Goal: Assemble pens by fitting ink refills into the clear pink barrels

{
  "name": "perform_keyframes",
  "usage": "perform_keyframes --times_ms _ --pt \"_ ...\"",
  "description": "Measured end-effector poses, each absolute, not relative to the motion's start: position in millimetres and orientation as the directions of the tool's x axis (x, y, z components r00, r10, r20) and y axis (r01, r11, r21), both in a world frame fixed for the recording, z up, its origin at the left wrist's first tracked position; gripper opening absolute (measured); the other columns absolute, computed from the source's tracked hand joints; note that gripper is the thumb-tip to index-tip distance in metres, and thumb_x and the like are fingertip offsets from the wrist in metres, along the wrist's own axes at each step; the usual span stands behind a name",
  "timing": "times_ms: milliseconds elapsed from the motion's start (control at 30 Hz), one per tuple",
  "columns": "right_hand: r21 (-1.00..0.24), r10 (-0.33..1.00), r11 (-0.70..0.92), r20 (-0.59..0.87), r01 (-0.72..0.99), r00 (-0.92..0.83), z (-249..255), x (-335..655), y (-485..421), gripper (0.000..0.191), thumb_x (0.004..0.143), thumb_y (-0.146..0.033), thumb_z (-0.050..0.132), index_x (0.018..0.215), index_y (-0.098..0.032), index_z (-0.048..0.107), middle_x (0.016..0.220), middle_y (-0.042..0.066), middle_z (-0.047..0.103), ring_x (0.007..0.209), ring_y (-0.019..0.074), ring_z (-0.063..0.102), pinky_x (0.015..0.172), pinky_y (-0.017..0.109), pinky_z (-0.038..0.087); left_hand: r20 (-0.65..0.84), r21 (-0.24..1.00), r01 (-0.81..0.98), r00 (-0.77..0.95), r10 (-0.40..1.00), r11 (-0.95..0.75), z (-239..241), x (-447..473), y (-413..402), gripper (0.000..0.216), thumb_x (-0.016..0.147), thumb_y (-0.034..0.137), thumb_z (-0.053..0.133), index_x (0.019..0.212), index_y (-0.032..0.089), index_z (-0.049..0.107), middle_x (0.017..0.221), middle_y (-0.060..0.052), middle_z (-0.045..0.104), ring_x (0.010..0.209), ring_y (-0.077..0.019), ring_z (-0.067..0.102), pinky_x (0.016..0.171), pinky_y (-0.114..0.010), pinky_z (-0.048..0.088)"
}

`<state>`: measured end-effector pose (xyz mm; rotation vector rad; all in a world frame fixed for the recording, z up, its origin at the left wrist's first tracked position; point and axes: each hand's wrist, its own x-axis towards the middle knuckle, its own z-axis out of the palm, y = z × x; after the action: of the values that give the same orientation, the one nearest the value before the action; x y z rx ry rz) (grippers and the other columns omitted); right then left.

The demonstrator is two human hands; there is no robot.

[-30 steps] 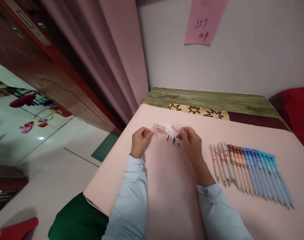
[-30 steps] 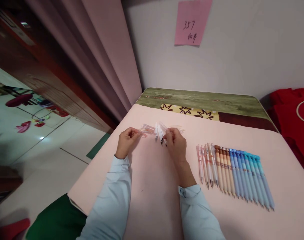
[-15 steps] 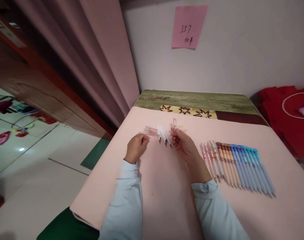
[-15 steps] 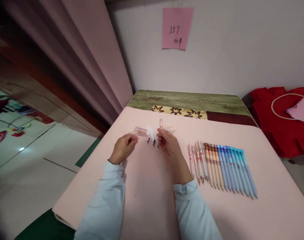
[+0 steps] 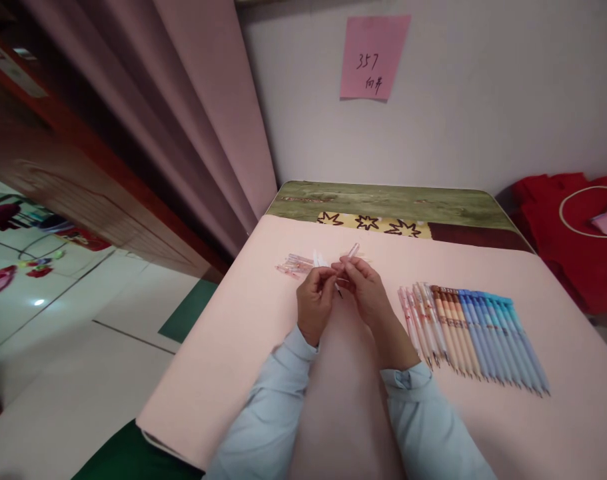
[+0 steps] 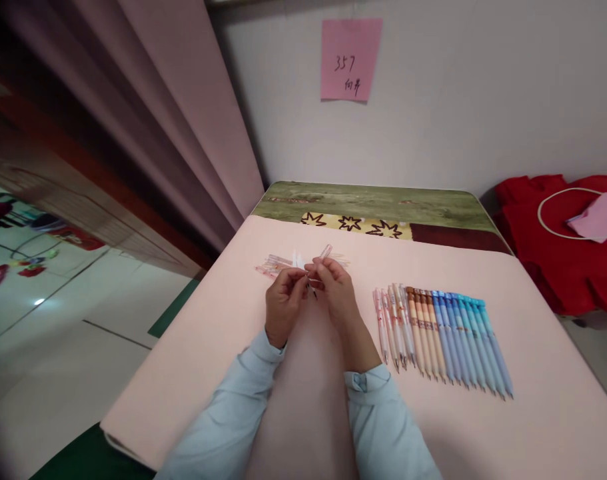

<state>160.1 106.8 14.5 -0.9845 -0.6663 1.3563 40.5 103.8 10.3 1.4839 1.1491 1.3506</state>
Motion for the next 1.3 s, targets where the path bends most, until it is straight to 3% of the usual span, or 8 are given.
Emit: perform_keyframes --times_ms 133,367,533,767,900,1033,1167,1300 --pt "-0.894 0.991 -0.021 -0.079 -0.447 0.111 15 159 107 0.029 0.076 -0.049 0.07 0.08 -0.02 0.064 0.082 0.002 0.067 0.073 0.0159 0.062 0.067 0.029 0.052 0.202 0.979 -0.018 0.03 0.979 -0.201 7 45 103 0.021 0.088 0.039 0.064 0.1 0.022 0.065 0.092 -0.004 0.072 0.067 -0.0138 0.063 0.063 -0.027 0.05" --pt "-0.9 0.983 -0.034 -0.108 -0.434 0.146 12 153 106 0.025 0.076 -0.045 0.07 0.081 -0.021 0.065 0.073 -0.001 0.062 0.066 0.0144 0.057 0.06 0.026 0.047 0.254 0.963 0.079 0.04 0.966 -0.257 6 53 96 0.014 0.09 0.032 0.062 0.093 0.021 0.069 0.091 -0.005 0.072 0.079 -0.0163 0.066 0.074 -0.029 0.053" --pt "-0.906 0.971 -0.041 -0.135 -0.421 0.196 9 155 108 0.025 0.077 -0.043 0.067 0.085 -0.019 0.067 0.072 -0.001 0.062 0.063 0.0134 0.055 0.057 0.025 0.045 0.097 0.983 -0.157 -0.008 0.995 -0.097 9 52 100 0.023 0.083 0.037 0.07 0.095 0.018 0.068 0.083 -0.004 0.07 0.064 -0.013 0.062 0.063 -0.028 0.053" --pt "-0.995 0.958 0.046 0.069 0.091 0.279 10 160 105 0.026 0.088 -0.038 0.051 0.075 -0.02 0.065 0.061 -0.002 0.058 0.058 0.0143 0.053 0.057 0.026 0.042 -0.104 0.883 -0.461 -0.013 0.994 0.087 9 35 115 0.026 0.077 0.036 0.076 0.09 0.017 0.066 0.082 -0.002 0.067 0.069 -0.0109 0.063 0.068 -0.027 0.053" --pt "-0.878 0.962 0.118 0.217 0.465 0.164 10 160 103 0.026 0.091 -0.034 0.048 0.076 -0.021 0.065 0.068 0.001 0.065 0.062 0.0157 0.056 0.061 0.027 0.04 -0.066 0.889 -0.452 0.046 0.997 0.08 5 29 120 0.026 0.077 0.038 0.077 0.092 0.018 0.068 0.105 -0.006 0.071 0.094 -0.0157 0.066 0.086 -0.031 0.052" --pt "-0.735 0.959 0.186 0.28 0.652 0.042 9 159 102 0.02 0.09 -0.03 0.051 0.085 -0.021 0.068 0.078 0.004 0.07 0.065 0.0171 0.059 0.063 0.027 0.04 0.0 0.931 -0.36 0.163 0.987 0.06 6 29 118 0.022 0.077 0.036 0.077 0.088 0.018 0.071 0.121 -0.01 0.07 0.117 -0.0237 0.062 0.104 -0.039 0.045" --pt "-0.771 0.945 0.233 0.324 0.593 0.049 8 159 100 0.021 0.092 -0.033 0.053 0.088 -0.022 0.071 0.08 0.005 0.072 0.068 0.0176 0.062 0.065 0.028 0.044 0.04 0.963 -0.269 0.081 0.996 -0.017 11 29 115 0.015 0.079 0.033 0.074 0.085 0.019 0.072 0.118 -0.009 0.072 0.112 -0.0217 0.063 0.1 -0.037 0.046" --pt "-0.855 0.898 0.291 0.399 0.43 0.185 11 159 100 0.02 0.089 -0.038 0.062 0.096 -0.022 0.072 0.082 0.004 0.071 0.069 0.0171 0.064 0.068 0.03 0.051 0.016 0.962 -0.274 0.019 1.0 -0.01 12 29 116 0.02 0.079 0.034 0.073 0.09 0.018 0.073 0.105 -0.007 0.073 0.084 -0.015 0.064 0.079 -0.03 0.049"
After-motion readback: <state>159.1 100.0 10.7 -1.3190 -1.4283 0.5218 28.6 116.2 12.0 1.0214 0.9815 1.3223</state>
